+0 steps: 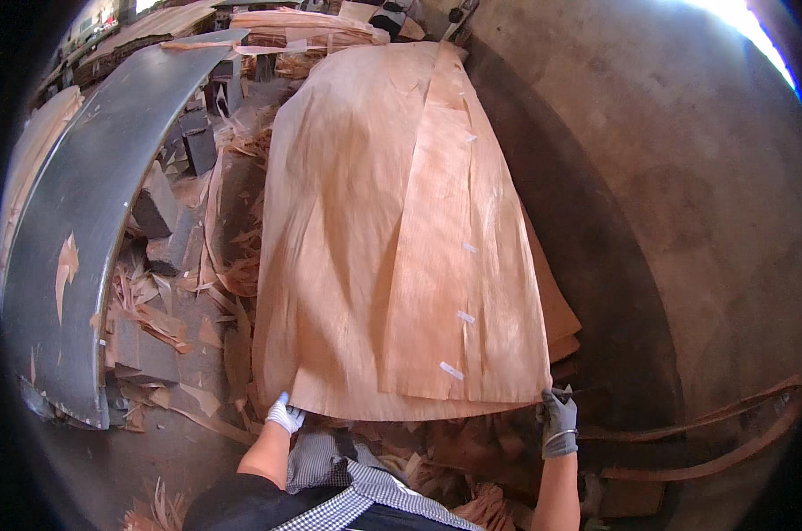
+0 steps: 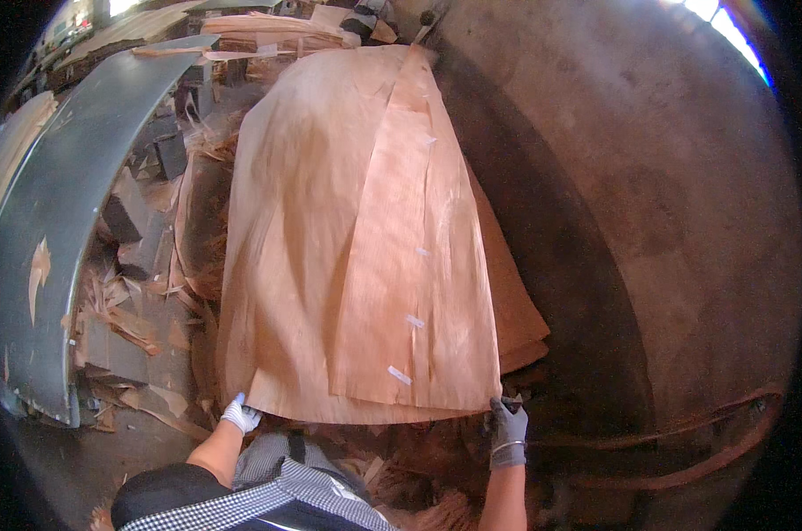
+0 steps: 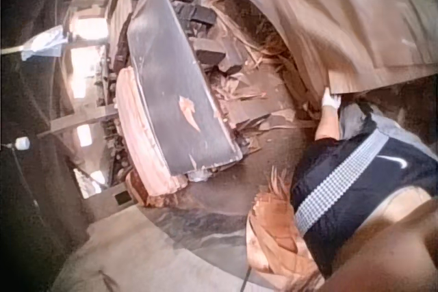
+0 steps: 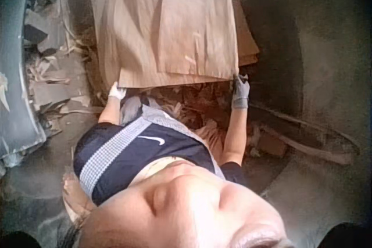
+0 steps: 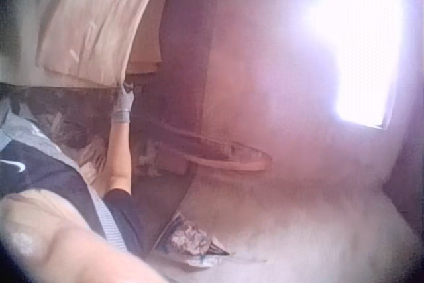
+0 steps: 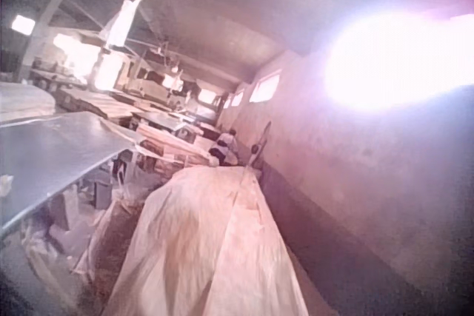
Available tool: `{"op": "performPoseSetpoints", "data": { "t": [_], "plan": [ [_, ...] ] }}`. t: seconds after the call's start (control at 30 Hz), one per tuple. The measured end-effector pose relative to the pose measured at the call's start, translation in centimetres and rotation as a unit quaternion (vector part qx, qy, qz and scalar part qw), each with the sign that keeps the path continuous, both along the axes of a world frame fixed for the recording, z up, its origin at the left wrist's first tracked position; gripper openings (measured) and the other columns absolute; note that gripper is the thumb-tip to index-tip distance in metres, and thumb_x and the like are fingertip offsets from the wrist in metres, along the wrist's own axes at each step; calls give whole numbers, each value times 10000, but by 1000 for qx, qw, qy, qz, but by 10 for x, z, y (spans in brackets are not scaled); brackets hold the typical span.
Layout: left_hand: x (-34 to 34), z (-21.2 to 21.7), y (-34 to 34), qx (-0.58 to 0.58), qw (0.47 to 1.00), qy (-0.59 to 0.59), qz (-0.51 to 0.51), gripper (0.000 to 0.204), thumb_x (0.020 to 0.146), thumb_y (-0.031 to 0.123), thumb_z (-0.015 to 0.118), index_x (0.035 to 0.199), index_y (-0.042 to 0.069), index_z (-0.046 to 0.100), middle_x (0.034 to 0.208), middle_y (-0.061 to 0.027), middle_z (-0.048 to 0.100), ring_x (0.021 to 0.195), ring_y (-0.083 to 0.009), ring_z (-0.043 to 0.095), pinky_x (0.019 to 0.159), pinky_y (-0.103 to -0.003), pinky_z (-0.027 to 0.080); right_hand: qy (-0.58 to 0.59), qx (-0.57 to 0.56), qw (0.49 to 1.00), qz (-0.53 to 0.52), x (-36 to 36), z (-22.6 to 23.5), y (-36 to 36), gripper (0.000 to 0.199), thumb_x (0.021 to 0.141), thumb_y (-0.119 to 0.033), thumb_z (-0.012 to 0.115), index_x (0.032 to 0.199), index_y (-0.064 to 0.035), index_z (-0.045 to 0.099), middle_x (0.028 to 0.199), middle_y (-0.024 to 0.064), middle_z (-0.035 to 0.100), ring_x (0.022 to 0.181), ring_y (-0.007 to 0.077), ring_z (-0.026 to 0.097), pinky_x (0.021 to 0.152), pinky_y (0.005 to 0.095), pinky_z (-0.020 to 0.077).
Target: The person sorts large sheets of wood veneer by hand and using a long stick, moving individual sheets from one stack onto a large work table.
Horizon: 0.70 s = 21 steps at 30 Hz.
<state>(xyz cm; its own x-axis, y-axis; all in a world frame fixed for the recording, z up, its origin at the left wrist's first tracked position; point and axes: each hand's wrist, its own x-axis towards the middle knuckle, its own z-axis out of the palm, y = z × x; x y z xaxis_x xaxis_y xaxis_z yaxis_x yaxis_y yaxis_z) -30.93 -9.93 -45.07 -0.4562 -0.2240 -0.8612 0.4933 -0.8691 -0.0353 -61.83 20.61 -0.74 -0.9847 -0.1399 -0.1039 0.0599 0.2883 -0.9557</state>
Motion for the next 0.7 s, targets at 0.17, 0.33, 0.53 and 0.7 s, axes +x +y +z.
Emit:
{"op": "performPoseSetpoints", "data": {
  "t": [0.17, 0.33, 0.53, 0.7],
  "plan": [
    [-38, -25, -5, 26, 997, 25, 62, 224, 889, 189, 529, 1097, 106, 528, 1099, -32, 568, 1020, -236, 542, 906, -416, 440, 24, 12, 999, -18, -43, -25, 27, 160, 810, -130, 674, 845, -69, 530, 572, 30, 537, 406, 146, 475, 354, 278, 358],
    [-62, -27, -17, -19, 990, -5, 140, 197, 883, 187, 553, 1063, 109, 547, 1064, -32, 589, 1029, -213, 540, 924, -384, 424, 23, -22, 999, 1, -51, -31, 1, 118, 812, -101, 658, 828, -67, 546, 560, 39, 531, 398, 153, 477, 341, 279, 358],
    [-90, -13, 27, -34, 966, -4, 256, 86, 863, 177, 566, 929, 124, 550, 898, -10, 578, 862, -192, 549, 856, -348, 449, 16, -42, 999, 12, -94, -53, 30, 129, 788, -61, 671, 806, -57, 543, 612, 40, 540, 404, 161, 478, 348, 291, 368],
    [-93, 14, 142, -36, 973, 75, 216, 129, 845, 196, 578, 951, 126, 559, 975, -10, 563, 977, -188, 514, 899, -363, 427, 103, -19, 993, -44, -140, -147, 159, 134, 761, -16, 672, 825, -35, 557, 666, 42, 570, 410, 156, 473, 364, 301, 376]
  ]
}}
